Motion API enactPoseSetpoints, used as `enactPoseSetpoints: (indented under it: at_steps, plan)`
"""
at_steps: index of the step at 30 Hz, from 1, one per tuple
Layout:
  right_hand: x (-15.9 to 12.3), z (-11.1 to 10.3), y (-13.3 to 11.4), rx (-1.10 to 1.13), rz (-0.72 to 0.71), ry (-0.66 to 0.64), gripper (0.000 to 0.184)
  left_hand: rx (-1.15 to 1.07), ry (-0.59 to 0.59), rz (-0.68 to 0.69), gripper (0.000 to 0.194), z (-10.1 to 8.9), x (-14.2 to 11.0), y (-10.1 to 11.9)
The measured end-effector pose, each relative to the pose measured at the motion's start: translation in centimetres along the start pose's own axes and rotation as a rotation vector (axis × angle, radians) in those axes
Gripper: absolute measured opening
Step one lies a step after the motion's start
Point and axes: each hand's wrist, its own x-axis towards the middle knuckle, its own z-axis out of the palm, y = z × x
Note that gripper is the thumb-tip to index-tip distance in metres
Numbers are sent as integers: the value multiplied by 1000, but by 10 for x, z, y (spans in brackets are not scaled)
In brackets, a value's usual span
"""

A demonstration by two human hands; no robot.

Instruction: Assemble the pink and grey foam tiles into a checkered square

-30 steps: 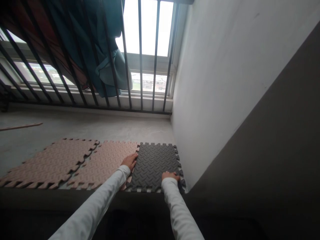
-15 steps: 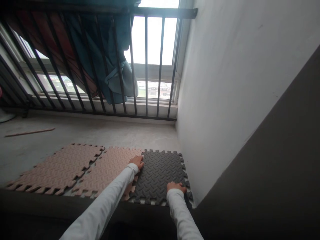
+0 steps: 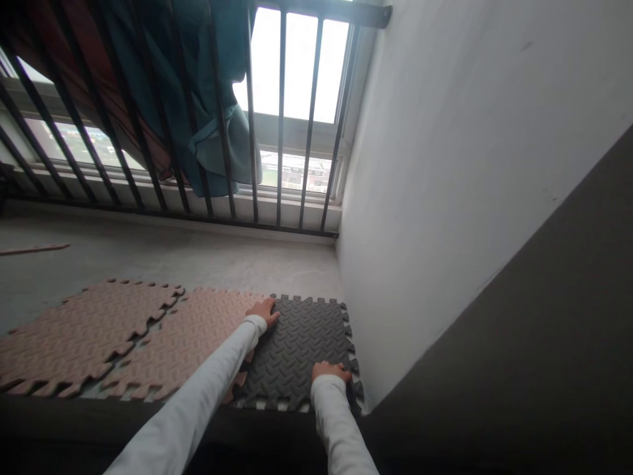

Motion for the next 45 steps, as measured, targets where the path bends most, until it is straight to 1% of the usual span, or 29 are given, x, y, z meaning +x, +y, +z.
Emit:
enactPoseSetpoints:
  at_steps: [3, 4, 6, 9, 12, 13, 14, 15, 16, 18, 20, 22, 24, 25, 27, 28, 30, 32, 33, 35, 36, 37, 38, 39, 40, 41, 42, 43, 45]
  plan:
    - [-3, -3, 0, 13, 5, -7, 49, -32, 20, -14, 56, -9, -7, -11]
    - [-4, -3, 1, 20, 6, -5, 48, -33, 47, -29, 55, -14, -12, -19]
    - [-4, -3, 2, 29, 7, 7, 47, -16, 111, -102, 49, -27, -30, -43]
    - [-1, 0, 3, 41, 11, 37, 46, 48, 169, -303, 41, -51, -68, -97]
    - [5, 3, 4, 41, 1, 68, 42, 155, 214, -617, 40, -69, -111, -158]
    - [7, 4, 4, 43, 0, 76, 41, 191, 209, -736, 40, -72, -124, -177]
    - [9, 5, 4, 50, 9, 84, 40, 209, 190, -825, 40, -75, -136, -194]
    - [10, 5, 5, 59, 24, 92, 41, 205, 160, -863, 39, -76, -147, -209]
    - [12, 6, 5, 71, 42, 98, 42, 193, 131, -868, 39, -77, -157, -221]
    - [13, 7, 6, 87, 55, 103, 41, 157, 99, -804, 38, -77, -172, -237]
    - [12, 9, 7, 68, 23, 103, 36, 146, 99, -763, 37, -78, -182, -245]
    - [9, 13, 8, 42, -13, 116, 33, 140, 107, -739, 34, -83, -188, -247]
    - [5, 17, 11, 15, -38, 142, 39, 131, 162, -712, 32, -91, -188, -243]
    - [2, 18, 12, 0, -48, 151, 45, 126, 214, -690, 31, -96, -186, -237]
    - [-3, 21, 14, -28, -61, 155, 55, 111, 335, -616, 28, -109, -179, -218]
    - [-5, 23, 16, -32, -59, 155, 57, 101, 390, -567, 27, -116, -174, -202]
    - [-9, 27, 17, -4, -36, 164, 55, 66, 463, -461, 25, -126, -164, -162]
    - [-12, 33, 17, 44, -30, 177, 54, 22, 495, -362, 25, -128, -156, -109]
    - [-13, 36, 16, 68, -44, 184, 54, -13, 501, -319, 25, -126, -154, -81]
    - [-14, 43, 17, 113, -94, 193, 57, -92, 476, -201, 27, -113, -154, -23]
    - [-14, 46, 18, 139, -118, 205, 56, -130, 448, -125, 29, -104, -157, 5]
    - [-15, 49, 20, 165, -134, 233, 55, -165, 410, -17, 30, -94, -161, 29]
    - [-16, 51, 23, 193, -141, 276, 53, -200, 381, 89, 32, -84, -166, 50]
    - [-18, 53, 26, 221, -135, 327, 51, -229, 357, 183, 37, -74, -170, 65]
    - [-21, 55, 29, 246, -121, 382, 50, -252, 330, 252, 41, -66, -174, 74]
    - [-24, 56, 32, 266, -104, 432, 49, -262, 302, 282, 44, -59, -176, 77]
    - [-28, 56, 33, 280, -85, 467, 49, -253, 269, 272, 46, -53, -176, 73]
    - [-32, 57, 33, 286, -69, 484, 49, -224, 229, 222, 49, -48, -174, 64]
    - [-38, 57, 28, 276, -47, 475, 52, -111, 136, 38, 59, -38, -166, 33]
